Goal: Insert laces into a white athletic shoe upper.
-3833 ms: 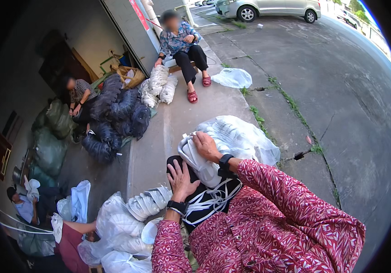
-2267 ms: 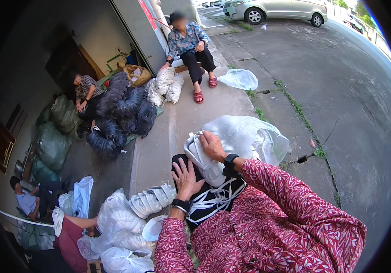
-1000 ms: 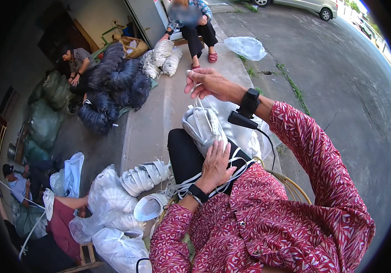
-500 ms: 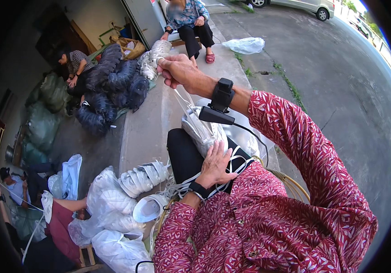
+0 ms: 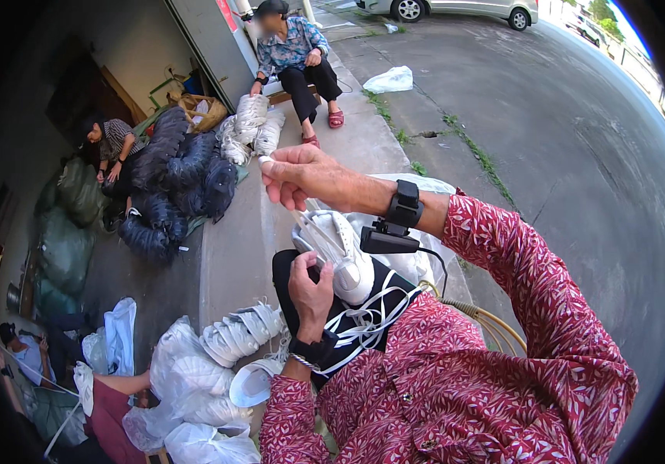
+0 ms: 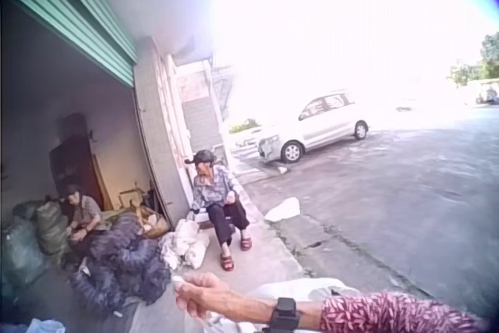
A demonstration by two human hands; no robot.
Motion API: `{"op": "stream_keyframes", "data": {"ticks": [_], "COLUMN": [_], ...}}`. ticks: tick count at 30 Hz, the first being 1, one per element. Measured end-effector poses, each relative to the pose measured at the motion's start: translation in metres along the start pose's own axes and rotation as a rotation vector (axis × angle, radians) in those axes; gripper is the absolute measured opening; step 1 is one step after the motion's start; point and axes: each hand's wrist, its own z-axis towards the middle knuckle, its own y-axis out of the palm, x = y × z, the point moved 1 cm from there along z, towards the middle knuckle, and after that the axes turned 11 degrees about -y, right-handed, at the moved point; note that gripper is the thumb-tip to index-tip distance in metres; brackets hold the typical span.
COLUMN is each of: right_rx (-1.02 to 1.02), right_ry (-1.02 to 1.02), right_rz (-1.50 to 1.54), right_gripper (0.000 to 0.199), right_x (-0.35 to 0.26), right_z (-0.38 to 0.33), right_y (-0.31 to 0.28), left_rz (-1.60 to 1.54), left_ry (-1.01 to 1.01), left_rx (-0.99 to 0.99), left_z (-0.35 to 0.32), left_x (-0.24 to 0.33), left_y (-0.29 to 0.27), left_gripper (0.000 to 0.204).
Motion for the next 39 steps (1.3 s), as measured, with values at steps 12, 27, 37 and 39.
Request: {"op": "stream_keyframes", "data": {"ticks": [12, 27, 37, 39], "right_rx": [0.046, -0.245, -0.422, -0.462], "right_ry": [0.042, -0.102, -0.213, -0.13], "right_rz": [0.318, -0.667, -0.288, -0.151], "right_gripper": [0.017, 0.022, 0.018, 0.017], "right_x": [-0.004, 0.103, 0.091, 0.078], "right_z": [0.004, -0.123, -0.116, -0.12], "right_y": [-0.009, -0.018, 0.023, 0.023], "left_rz": [-0.388, -0.962, -1.03, -1.121], "left_ry": [-0.15, 0.105, 0.048, -0.041], "left_rx": [-0.411, -0.257, -0.078, -0.072], "left_z": [0.003, 0.01, 0.028, 0.038], "left_x": [0.074, 0.135, 0.106, 0.075], "left_y": [-0.018, -0.095, -0.118, -0.131], "left_gripper": [0.029, 0.024, 0.024, 0.023]}}
